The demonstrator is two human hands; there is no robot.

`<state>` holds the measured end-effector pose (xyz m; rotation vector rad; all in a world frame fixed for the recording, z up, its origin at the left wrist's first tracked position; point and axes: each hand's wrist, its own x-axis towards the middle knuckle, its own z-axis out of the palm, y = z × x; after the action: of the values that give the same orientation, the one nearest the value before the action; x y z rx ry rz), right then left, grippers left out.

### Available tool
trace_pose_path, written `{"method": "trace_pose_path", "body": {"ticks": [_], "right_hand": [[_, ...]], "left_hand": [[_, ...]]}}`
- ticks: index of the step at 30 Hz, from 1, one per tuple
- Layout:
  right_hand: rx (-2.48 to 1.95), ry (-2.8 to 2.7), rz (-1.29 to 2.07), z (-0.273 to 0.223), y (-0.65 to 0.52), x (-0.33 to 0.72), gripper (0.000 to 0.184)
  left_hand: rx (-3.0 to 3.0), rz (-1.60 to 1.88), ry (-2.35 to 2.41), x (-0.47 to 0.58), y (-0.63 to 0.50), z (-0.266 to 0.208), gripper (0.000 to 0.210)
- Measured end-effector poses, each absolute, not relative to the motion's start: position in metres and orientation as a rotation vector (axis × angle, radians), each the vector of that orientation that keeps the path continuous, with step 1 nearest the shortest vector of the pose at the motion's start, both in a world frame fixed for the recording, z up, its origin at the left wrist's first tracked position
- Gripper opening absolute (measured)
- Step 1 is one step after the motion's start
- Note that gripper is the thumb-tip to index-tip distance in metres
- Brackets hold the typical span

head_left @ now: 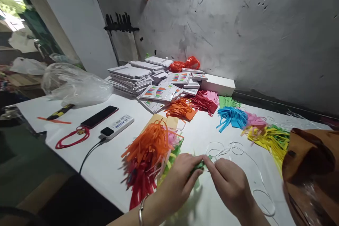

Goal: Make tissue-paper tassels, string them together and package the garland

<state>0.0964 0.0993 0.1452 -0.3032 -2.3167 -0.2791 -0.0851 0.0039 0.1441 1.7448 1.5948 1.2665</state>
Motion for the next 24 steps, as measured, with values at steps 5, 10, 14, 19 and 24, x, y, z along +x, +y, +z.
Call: {"method": "trace_pose_path", "body": {"ticks": [5,10,14,19,24], "right_hand": [[-0.877,-2.044,0.36,0.135,0.073,0.126,0.022],[-0.864,-1.994,0.559,0.122,0.043,0.135,0.021],[-0.892,-1.958,0.509,0.113,0.031,0.13,0.019],[-0.93,-1.955,0.473,0.106,0.034,0.132,0.018],[-0.911,-2.037,0.376,0.107,0.038,0.136,0.018]], "left_hand": [[1.106,1.364,1.346,-0.057,0.001,0.123,0.03],[0.821,1.384,1.255,-0.04,-0.008,0.105,0.039],[0.887,1.375,1.272,-0.03,-0.009,0.103,0.034],[0.96,1.357,1.337,-0.027,-0.007,0.104,0.031],[1.062,1.373,1.398,-0.027,-0.006,0.1,0.028]]}}
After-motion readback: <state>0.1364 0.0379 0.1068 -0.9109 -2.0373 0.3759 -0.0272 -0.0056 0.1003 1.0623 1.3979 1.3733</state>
